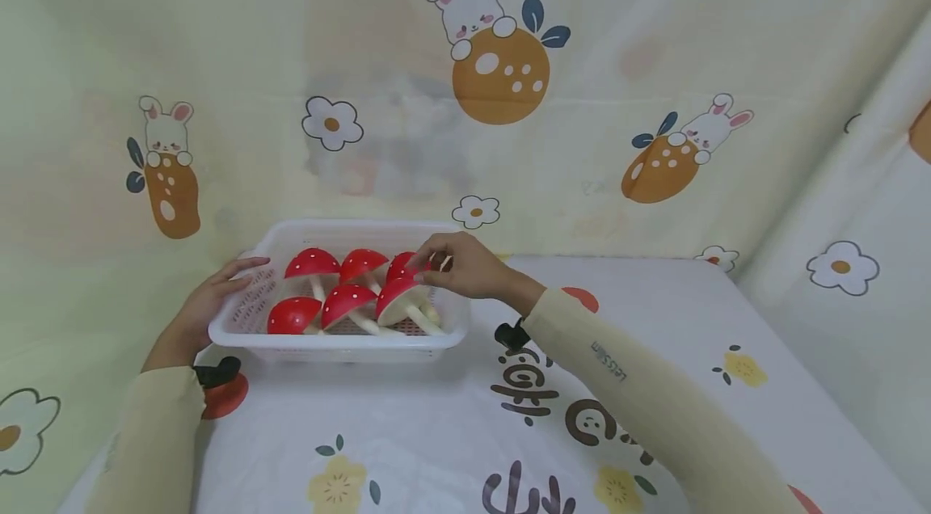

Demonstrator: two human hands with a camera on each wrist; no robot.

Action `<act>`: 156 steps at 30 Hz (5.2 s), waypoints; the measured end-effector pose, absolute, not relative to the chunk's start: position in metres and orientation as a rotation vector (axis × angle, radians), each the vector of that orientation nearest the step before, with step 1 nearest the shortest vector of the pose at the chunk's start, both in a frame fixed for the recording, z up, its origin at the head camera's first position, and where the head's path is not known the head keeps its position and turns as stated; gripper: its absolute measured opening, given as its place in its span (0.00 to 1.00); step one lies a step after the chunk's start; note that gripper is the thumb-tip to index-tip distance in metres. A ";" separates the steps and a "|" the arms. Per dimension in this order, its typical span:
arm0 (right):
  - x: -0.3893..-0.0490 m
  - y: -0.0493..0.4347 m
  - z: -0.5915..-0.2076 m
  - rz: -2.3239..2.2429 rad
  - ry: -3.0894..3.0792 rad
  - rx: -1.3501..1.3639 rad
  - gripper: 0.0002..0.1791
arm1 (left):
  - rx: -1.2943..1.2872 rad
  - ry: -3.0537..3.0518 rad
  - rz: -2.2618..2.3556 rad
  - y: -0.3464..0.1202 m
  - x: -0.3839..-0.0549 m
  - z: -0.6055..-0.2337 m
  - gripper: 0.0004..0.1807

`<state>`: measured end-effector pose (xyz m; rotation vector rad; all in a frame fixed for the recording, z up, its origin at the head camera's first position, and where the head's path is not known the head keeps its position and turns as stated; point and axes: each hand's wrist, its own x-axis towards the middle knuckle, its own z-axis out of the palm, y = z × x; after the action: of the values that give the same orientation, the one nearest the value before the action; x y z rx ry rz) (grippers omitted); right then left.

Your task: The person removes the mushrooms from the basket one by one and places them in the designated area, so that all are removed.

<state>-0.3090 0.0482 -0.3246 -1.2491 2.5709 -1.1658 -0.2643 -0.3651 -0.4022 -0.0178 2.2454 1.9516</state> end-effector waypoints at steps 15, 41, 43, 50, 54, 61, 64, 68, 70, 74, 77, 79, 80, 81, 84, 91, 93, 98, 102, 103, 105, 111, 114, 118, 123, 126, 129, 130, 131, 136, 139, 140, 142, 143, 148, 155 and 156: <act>-0.340 0.015 -0.309 -0.866 2.544 -1.122 0.10 | 0.012 2.257 1.973 -0.360 -0.266 -0.402 0.29; -0.333 -0.003 -0.341 -0.301 2.859 -1.252 0.08 | -0.040 2.251 1.974 -0.360 -0.266 -0.400 0.28; -0.332 0.000 -0.341 -0.341 2.900 -1.245 0.06 | -0.039 2.249 1.976 -0.359 -0.266 -0.400 0.28; -0.328 0.019 -0.332 -0.543 3.069 -1.235 0.06 | -0.032 2.267 1.964 -0.356 -0.267 -0.399 0.29; -0.331 0.038 -0.324 -0.769 3.141 -1.263 0.06 | -0.050 2.259 1.975 -0.357 -0.268 -0.401 0.29; -0.346 0.080 -0.312 -1.117 3.246 -1.321 0.05 | -0.051 2.257 1.975 -0.362 -0.265 -0.403 0.29; -0.351 0.099 -0.308 -1.182 3.307 -1.238 0.04 | -0.041 2.264 1.976 -0.363 -0.263 -0.403 0.29; -0.361 0.125 -0.310 -1.172 3.401 -1.074 0.04 | -0.051 2.263 1.983 -0.364 -0.263 -0.404 0.30; -0.368 0.139 -0.318 -1.121 3.443 -0.982 0.04 | -0.056 2.266 1.982 -0.363 -0.263 -0.403 0.30; -0.380 0.159 -0.339 -1.013 3.497 -0.775 0.06 | -0.045 2.273 1.976 -0.362 -0.263 -0.403 0.29; -0.388 0.168 -0.357 -0.979 3.497 -0.630 0.07 | -0.038 2.273 1.979 -0.362 -0.265 -0.405 0.29; -0.391 0.171 -0.368 -0.951 3.493 -0.558 0.07 | -0.041 2.266 1.990 -0.362 -0.266 -0.405 0.29; -0.393 0.171 -0.373 -0.935 3.488 -0.526 0.07 | -0.041 2.264 1.993 -0.362 -0.266 -0.405 0.29; -0.394 0.172 -0.377 -0.916 3.483 -0.500 0.07 | -0.037 2.263 1.996 -0.362 -0.267 -0.405 0.29; -0.398 0.172 -0.388 -0.820 3.475 -0.478 0.07 | -0.027 2.259 2.001 -0.363 -0.267 -0.406 0.29; -0.398 0.167 -0.401 -0.609 3.461 -0.492 0.07 | -0.015 2.253 2.003 -0.363 -0.266 -0.406 0.29; -0.396 0.166 -0.404 -0.571 3.463 -0.499 0.07 | -0.011 2.246 2.009 -0.363 -0.266 -0.406 0.29; -0.394 0.164 -0.412 -0.494 3.466 -0.560 0.06 | 0.000 2.231 2.026 -0.364 -0.266 -0.407 0.28; -0.393 0.163 -0.415 -0.531 3.472 -0.625 0.05 | 0.001 2.228 2.033 -0.365 -0.267 -0.408 0.29; -0.392 0.162 -0.415 -0.543 3.474 -0.636 0.05 | -0.001 2.227 2.034 -0.365 -0.268 -0.408 0.29; -0.389 0.161 -0.416 -0.557 3.470 -0.649 0.04 | -0.005 2.224 2.031 -0.365 -0.268 -0.408 0.29; -0.378 0.156 -0.416 -0.531 3.477 -0.714 0.12 | -0.006 2.237 2.020 -0.364 -0.268 -0.408 0.29; -0.372 0.155 -0.414 -0.499 3.489 -0.783 0.14 | -0.019 2.237 2.014 -0.363 -0.267 -0.407 0.29; -0.366 0.154 -0.411 -0.462 3.507 -0.910 0.15 | -0.040 2.210 2.029 -0.364 -0.267 -0.407 0.29; -0.360 0.151 -0.402 -0.440 3.522 -1.024 0.15 | -0.030 2.191 2.048 -0.367 -0.267 -0.408 0.29; -0.357 0.147 -0.392 -0.463 3.509 -1.018 0.14 | -0.025 2.192 2.045 -0.367 -0.267 -0.408 0.29; -0.354 0.141 -0.375 -0.554 3.471 -0.966 0.13 | -0.021 2.192 2.044 -0.365 -0.266 -0.406 0.30; -0.354 0.138 -0.368 -0.591 3.460 -0.944 0.12 | -0.021 2.195 2.042 -0.365 -0.266 -0.406 0.30; -0.354 0.136 -0.361 -0.621 3.449 -0.917 0.12 | -0.020 2.197 2.041 -0.364 -0.265 -0.405 0.30; -0.364 0.114 -0.323 -0.663 3.438 -0.787 0.14 | 0.008 2.208 2.054 -0.365 -0.262 -0.404 0.28; -0.371 0.097 -0.301 -0.778 3.395 -0.719 0.15 | 0.029 2.206 2.068 -0.367 -0.261 -0.404 0.28; -0.373 0.092 -0.294 -0.849 3.365 -0.708 0.14 | 0.032 2.209 2.071 -0.366 -0.260 -0.403 0.27; -0.377 0.080 -0.283 -1.019 3.278 -0.728 0.14 | 0.030 2.217 2.074 -0.366 -0.260 -0.403 0.27; -0.380 0.075 -0.278 -1.108 3.225 -0.750 0.14 | 0.026 2.216 2.077 -0.365 -0.260 -0.403 0.27; -0.387 0.040 -0.271 -1.495 2.870 -0.893 0.17 | 0.023 2.245 2.046 -0.362 -0.264 -0.403 0.27; -0.399 -0.024 -0.306 -1.960 2.430 -0.863 0.20 | -0.027 2.270 2.047 -0.360 -0.267 -0.405 0.28; -0.399 -0.029 -0.314 -1.957 2.422 -0.828 0.20 | -0.021 2.264 2.046 -0.358 -0.268 -0.406 0.28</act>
<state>-0.3993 -0.0291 -0.3136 -0.8283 2.4220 -1.9574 -0.2675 -0.3583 -0.4060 -0.0207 2.2640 2.0464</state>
